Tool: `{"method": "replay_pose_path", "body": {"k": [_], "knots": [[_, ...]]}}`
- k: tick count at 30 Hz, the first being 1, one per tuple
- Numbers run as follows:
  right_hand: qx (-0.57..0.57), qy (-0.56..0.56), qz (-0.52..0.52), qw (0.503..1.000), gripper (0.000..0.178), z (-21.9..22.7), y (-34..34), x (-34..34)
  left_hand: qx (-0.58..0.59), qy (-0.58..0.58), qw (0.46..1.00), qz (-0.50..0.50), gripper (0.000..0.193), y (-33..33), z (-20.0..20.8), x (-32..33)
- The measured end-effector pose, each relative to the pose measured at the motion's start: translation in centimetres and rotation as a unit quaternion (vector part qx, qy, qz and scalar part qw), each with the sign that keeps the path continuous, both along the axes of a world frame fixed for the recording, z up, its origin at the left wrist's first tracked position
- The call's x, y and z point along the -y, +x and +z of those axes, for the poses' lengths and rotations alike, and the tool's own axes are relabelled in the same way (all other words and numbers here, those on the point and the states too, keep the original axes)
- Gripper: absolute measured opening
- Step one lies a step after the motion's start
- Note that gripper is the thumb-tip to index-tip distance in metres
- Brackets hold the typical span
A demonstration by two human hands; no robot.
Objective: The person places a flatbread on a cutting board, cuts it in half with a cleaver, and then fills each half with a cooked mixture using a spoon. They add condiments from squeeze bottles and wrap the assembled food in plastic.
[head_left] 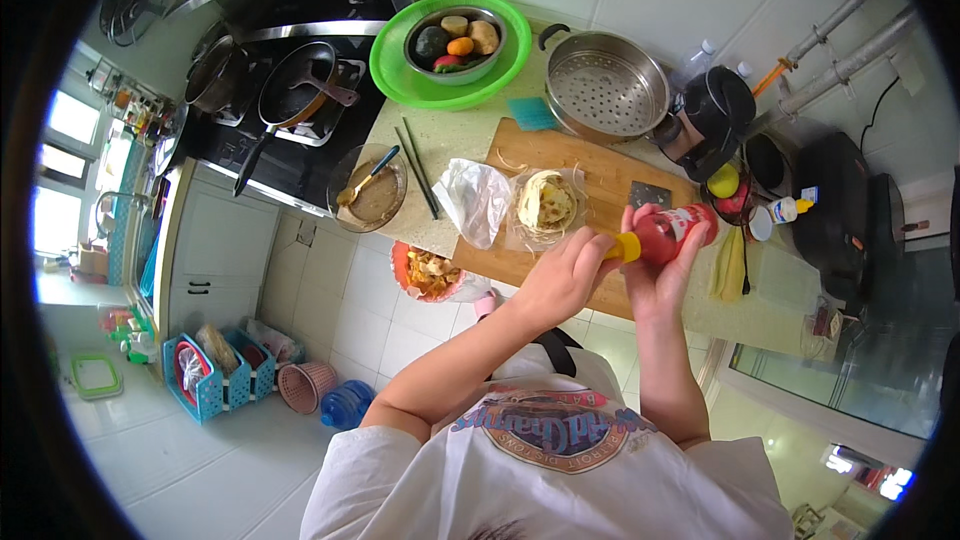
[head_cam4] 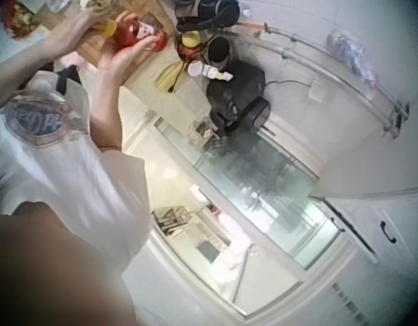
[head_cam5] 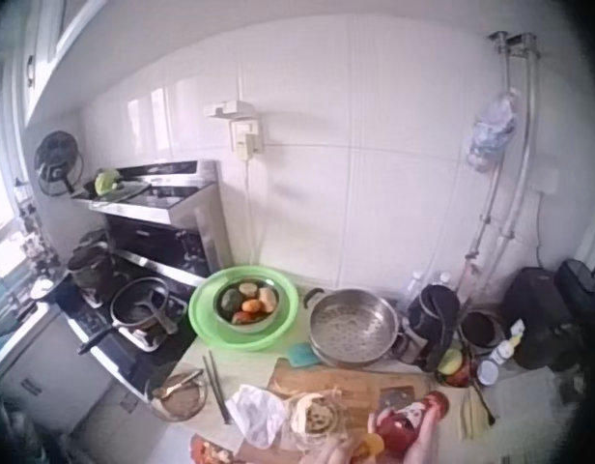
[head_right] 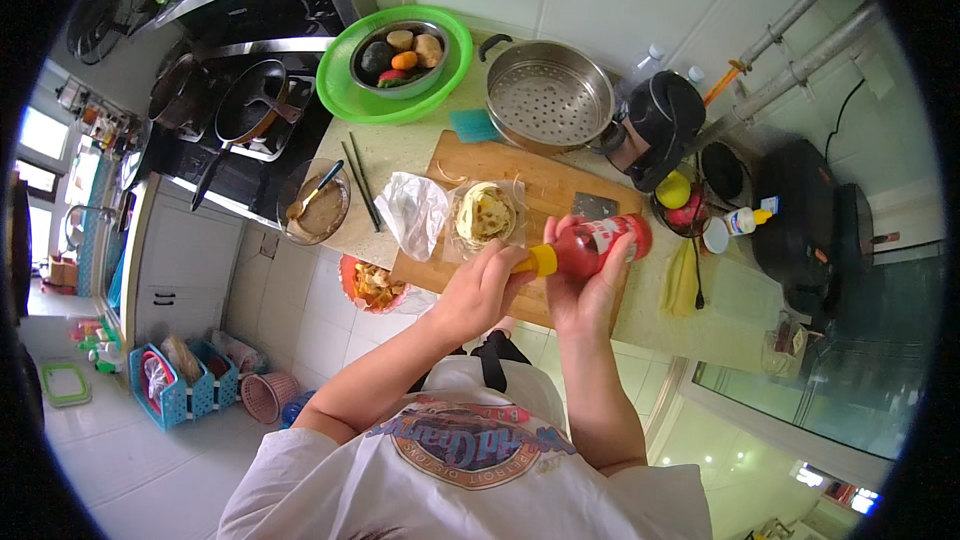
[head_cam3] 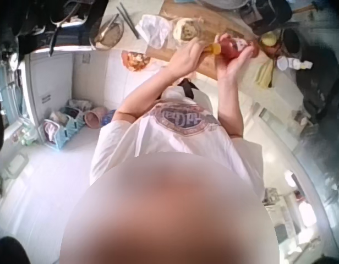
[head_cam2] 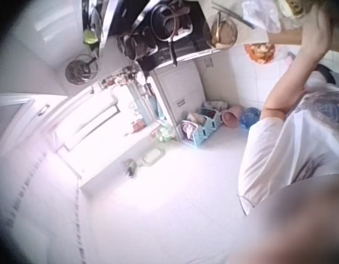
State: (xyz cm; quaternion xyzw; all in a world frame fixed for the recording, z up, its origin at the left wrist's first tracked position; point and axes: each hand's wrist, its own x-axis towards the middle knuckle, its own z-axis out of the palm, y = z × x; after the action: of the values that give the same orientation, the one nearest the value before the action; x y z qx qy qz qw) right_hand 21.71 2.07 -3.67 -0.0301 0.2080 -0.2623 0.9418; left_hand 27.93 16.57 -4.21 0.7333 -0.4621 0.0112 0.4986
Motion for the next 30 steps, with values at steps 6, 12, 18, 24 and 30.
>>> {"method": "replay_pose_path", "body": {"k": [6, 12, 18, 24, 30], "knots": [[-0.041, 0.044, 0.022, 0.998, 0.056, -1.9, -1.5, -1.1, 0.009, 0.16, 0.986, 0.046, 0.025, -0.8, -1.3, -1.0], [-0.09, -0.061, -0.013, 0.994, 0.05, -3.5, -1.6, -0.9, -0.471, 0.151, 0.869, 0.026, 0.029, -0.5, -3.5, -0.3], [-0.112, -0.128, -0.01, 0.985, 0.052, -5.1, -0.6, -0.5, -0.38, -0.058, 0.923, 0.023, 0.031, -1.5, -4.6, -0.6], [-0.118, -0.2, 0.029, 0.972, 0.055, -7.7, 0.9, -0.5, -0.64, -0.058, 0.76, 0.099, 0.019, 0.2, -6.0, -1.0], [-0.089, -0.353, 0.055, 0.93, 0.051, -10.1, 4.4, 1.8, -0.762, -0.141, 0.606, 0.177, 0.027, 0.2, -8.9, -3.8]]}}
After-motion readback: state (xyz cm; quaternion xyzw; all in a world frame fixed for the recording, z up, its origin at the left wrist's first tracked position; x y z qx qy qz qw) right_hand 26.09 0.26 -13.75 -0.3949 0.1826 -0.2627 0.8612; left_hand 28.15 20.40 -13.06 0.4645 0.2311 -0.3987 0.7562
